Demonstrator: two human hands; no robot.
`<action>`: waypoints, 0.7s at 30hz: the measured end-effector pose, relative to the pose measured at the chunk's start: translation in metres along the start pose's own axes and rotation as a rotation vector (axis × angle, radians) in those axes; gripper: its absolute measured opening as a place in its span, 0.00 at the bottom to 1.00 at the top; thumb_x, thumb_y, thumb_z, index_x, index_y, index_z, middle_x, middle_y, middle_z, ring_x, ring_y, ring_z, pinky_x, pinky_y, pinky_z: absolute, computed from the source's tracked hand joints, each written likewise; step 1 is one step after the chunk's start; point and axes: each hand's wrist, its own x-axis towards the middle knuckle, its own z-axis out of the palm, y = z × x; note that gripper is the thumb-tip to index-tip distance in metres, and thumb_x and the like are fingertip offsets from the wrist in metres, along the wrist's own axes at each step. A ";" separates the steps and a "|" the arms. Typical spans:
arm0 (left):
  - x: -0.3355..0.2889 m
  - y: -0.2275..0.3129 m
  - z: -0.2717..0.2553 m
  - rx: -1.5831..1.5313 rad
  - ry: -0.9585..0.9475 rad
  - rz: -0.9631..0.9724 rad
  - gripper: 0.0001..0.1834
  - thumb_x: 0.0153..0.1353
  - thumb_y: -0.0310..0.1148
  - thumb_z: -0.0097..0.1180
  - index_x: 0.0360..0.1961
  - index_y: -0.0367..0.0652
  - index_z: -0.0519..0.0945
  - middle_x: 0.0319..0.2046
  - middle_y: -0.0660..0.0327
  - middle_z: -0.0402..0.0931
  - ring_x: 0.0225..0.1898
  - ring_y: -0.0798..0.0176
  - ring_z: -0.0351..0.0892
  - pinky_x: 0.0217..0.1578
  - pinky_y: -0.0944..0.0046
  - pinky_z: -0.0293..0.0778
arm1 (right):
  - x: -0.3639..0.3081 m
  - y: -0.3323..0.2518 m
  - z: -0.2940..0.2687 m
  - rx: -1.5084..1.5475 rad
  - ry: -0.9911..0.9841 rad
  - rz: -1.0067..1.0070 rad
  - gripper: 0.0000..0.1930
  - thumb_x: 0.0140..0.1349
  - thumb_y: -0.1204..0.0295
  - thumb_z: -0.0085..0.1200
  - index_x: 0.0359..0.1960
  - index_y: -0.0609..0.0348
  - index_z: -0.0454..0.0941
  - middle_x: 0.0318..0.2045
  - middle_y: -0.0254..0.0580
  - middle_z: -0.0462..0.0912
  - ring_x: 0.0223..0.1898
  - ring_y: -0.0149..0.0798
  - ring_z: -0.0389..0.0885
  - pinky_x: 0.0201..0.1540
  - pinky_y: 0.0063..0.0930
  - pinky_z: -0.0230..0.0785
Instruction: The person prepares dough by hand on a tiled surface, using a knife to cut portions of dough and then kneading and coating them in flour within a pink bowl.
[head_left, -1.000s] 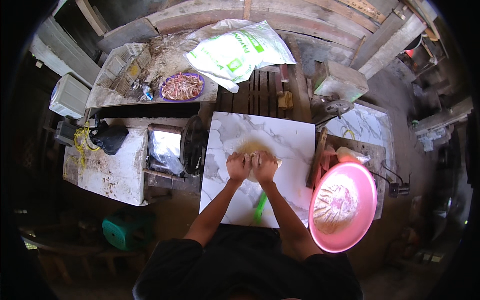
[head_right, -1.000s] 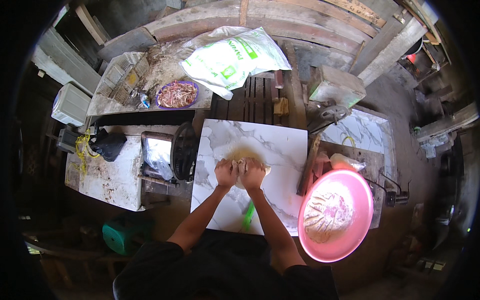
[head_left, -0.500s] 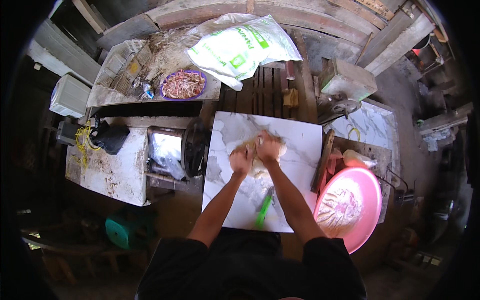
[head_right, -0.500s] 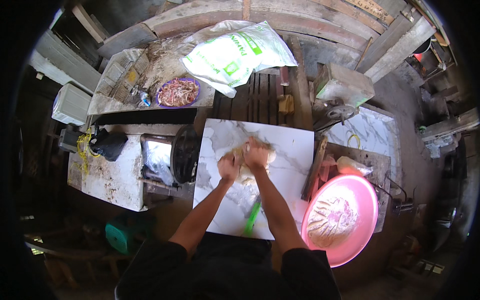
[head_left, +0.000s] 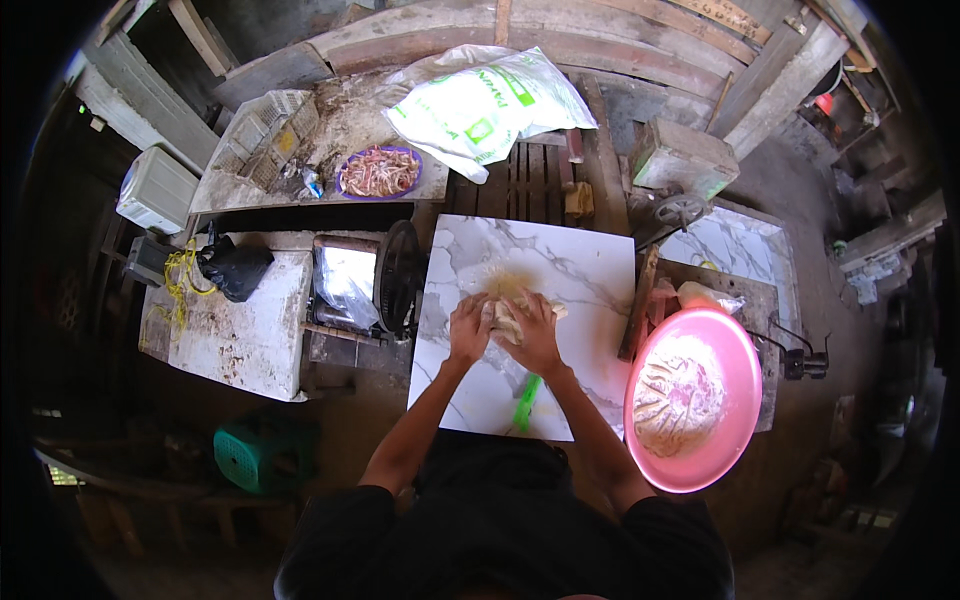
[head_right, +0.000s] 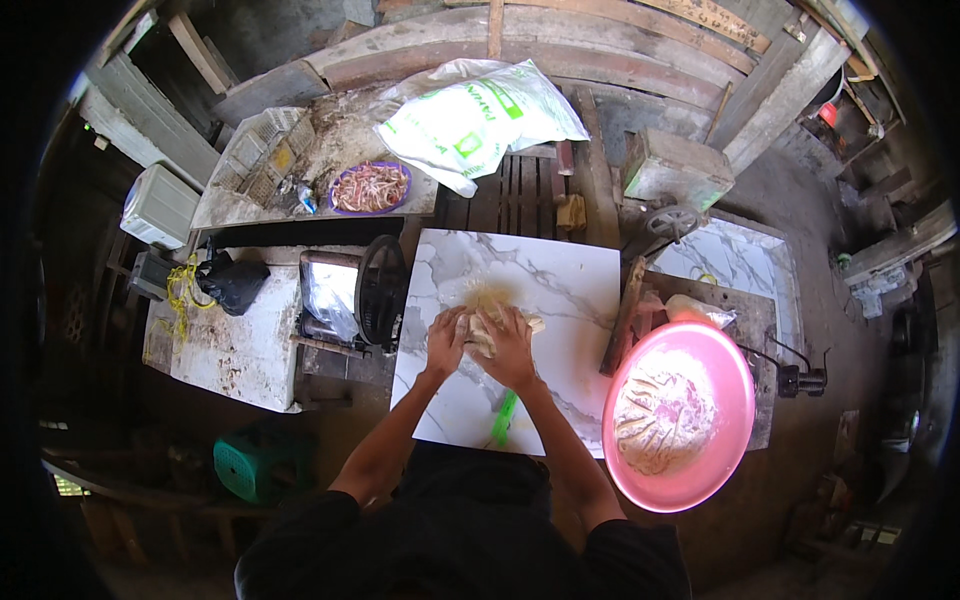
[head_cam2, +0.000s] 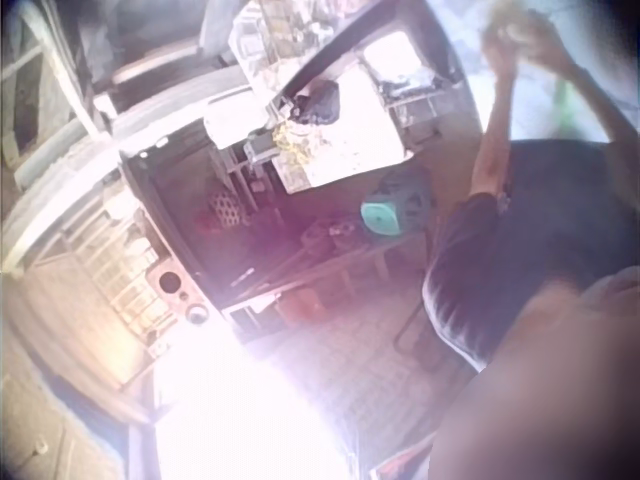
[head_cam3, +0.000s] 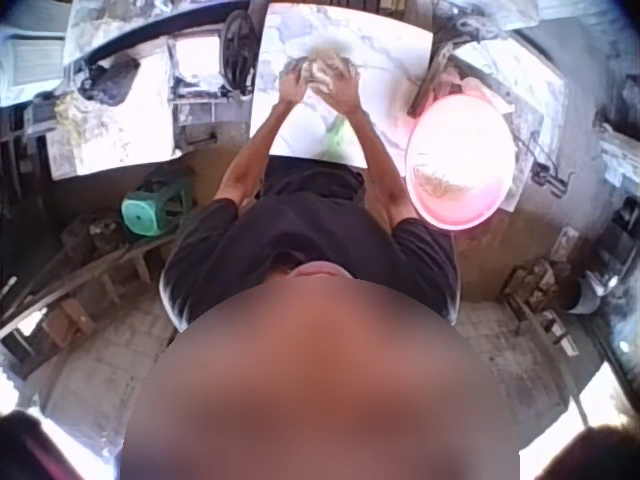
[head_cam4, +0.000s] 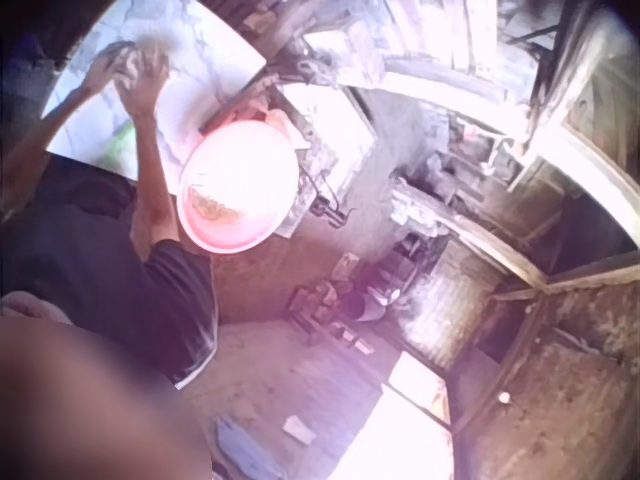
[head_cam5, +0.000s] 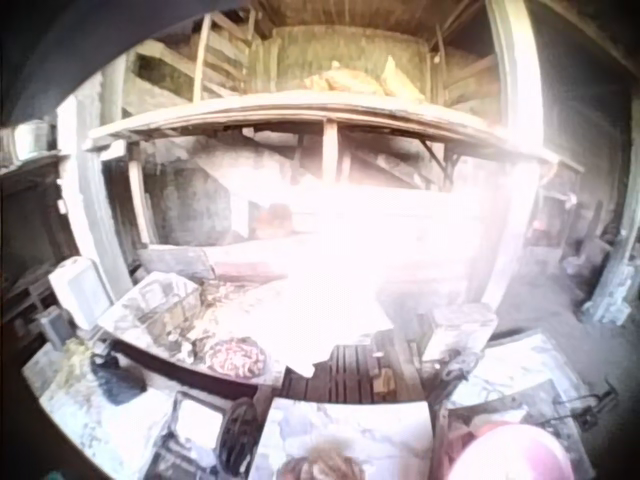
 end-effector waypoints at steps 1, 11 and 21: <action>0.006 -0.002 -0.002 -0.029 -0.040 -0.045 0.16 0.59 0.38 0.37 0.39 0.41 0.74 0.40 0.52 0.70 0.44 0.49 0.66 0.46 0.57 0.60 | 0.001 -0.002 -0.006 0.001 -0.002 -0.001 0.33 0.40 0.61 0.60 0.51 0.53 0.63 0.53 0.49 0.57 0.55 0.51 0.53 0.54 0.48 0.43; -0.001 0.014 0.015 0.152 -0.073 -0.177 0.27 0.46 0.53 0.52 0.40 0.42 0.70 0.32 0.52 0.73 0.37 0.52 0.70 0.38 0.53 0.60 | 0.023 0.009 0.018 -0.220 -0.028 -0.004 0.39 0.27 0.58 0.64 0.48 0.49 0.64 0.39 0.38 0.69 0.46 0.42 0.66 0.53 0.51 0.43; -0.002 -0.001 0.025 -0.179 0.101 -0.355 0.14 0.49 0.41 0.50 0.25 0.39 0.72 0.19 0.50 0.71 0.25 0.46 0.70 0.27 0.56 0.65 | 0.016 0.016 0.015 -0.098 -0.070 -0.073 0.28 0.28 0.57 0.61 0.35 0.54 0.69 0.31 0.40 0.72 0.36 0.40 0.71 0.42 0.37 0.55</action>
